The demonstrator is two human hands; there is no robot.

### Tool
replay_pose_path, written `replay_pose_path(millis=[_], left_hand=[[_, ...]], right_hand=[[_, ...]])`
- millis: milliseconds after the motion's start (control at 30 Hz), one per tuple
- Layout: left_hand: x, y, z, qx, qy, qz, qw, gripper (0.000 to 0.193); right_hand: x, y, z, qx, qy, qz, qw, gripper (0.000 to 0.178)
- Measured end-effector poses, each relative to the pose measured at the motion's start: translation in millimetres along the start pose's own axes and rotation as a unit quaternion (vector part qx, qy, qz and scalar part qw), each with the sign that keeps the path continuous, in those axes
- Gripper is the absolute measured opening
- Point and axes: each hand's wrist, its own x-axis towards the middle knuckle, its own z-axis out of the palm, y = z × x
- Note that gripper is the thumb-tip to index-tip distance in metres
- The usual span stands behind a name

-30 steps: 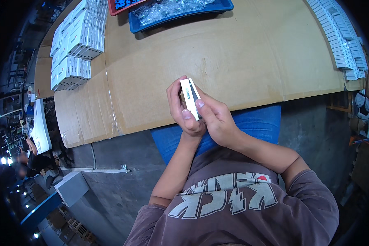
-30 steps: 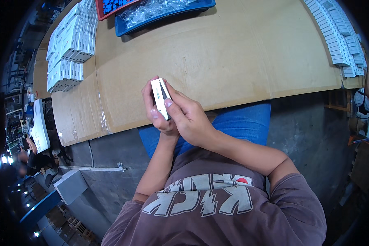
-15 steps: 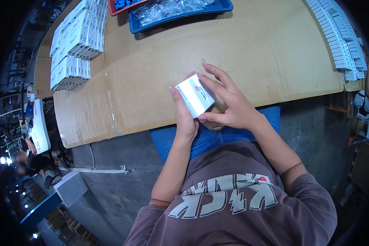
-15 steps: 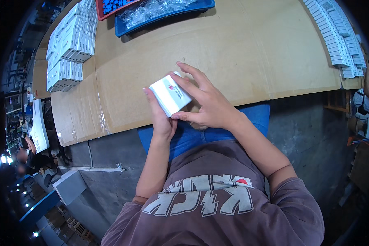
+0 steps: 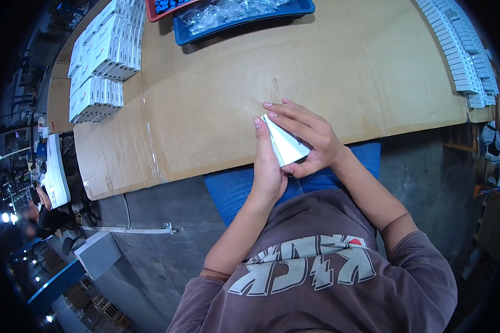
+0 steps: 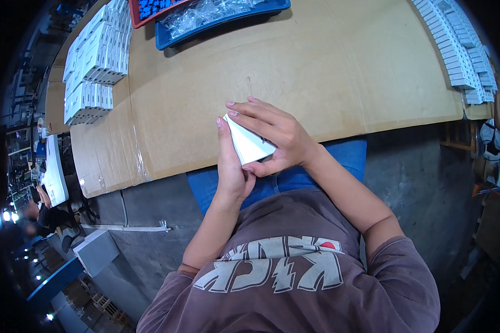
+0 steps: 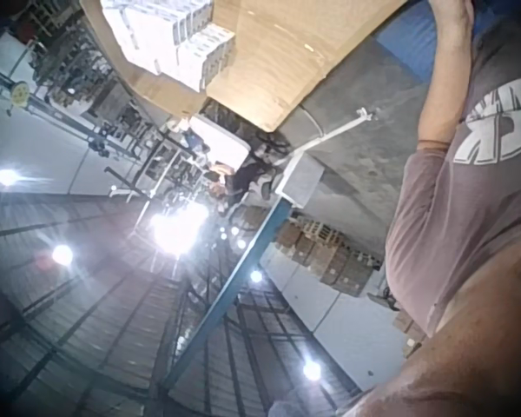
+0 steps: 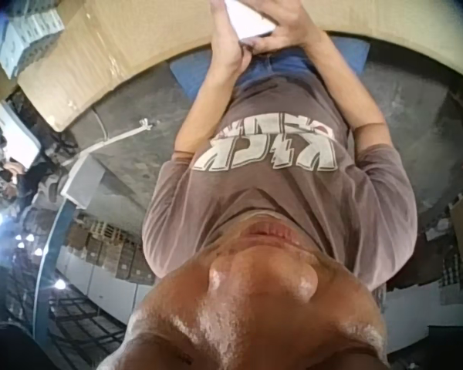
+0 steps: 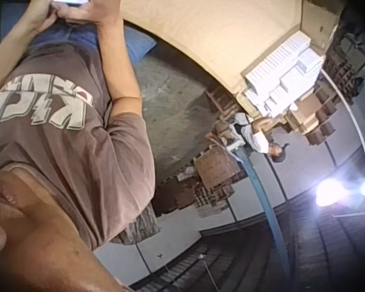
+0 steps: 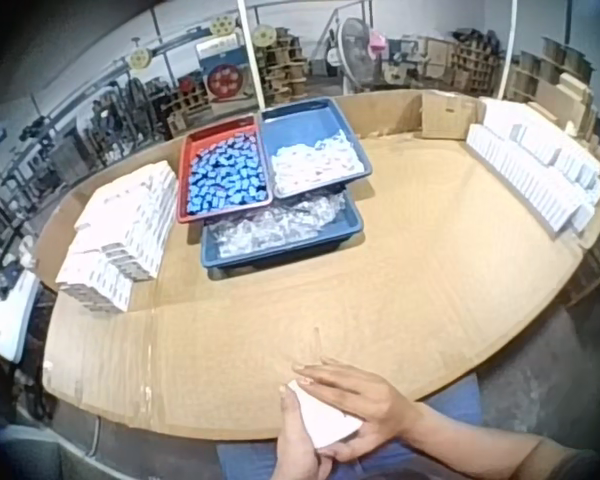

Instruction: Assembling and packing electronic components into white boxes.

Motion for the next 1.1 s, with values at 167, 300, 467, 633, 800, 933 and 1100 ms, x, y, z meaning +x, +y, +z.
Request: replay_pose_path(millis=[167,300,467,633,800,933,1100], left_hand=[[3,2,-8,0.032,-0.014,-0.005,0.999,0.067],[4,9,-9,0.026,-0.006,-0.034,0.999,0.07],[12,-12,-24,0.133,-0.047,0.079,0.987,0.094],[22,-12,-23,0.295,-0.029,0.196,0.935,0.104],[21,3,-28,0.131,-0.005,0.142,0.981,0.069],[27,5,-36,0.023,0.01,0.08,0.996,0.051],[24,4,-33,0.084,0.027,0.062,0.994,0.048]], right_hand=[[-8,7,7,-0.007,0.038,-0.029,0.999,0.075],[-10,8,11,-0.012,0.036,-0.023,0.999,0.077],[-13,4,24,0.242,0.189,0.179,0.935,0.081],[4,-17,22,0.351,0.176,0.337,0.856,0.078],[-3,-7,18,0.273,0.105,0.296,0.909,0.061],[-1,-15,7,0.203,-0.015,0.232,0.951,0.051],[-10,-3,22,0.067,0.004,0.18,0.981,0.051]])
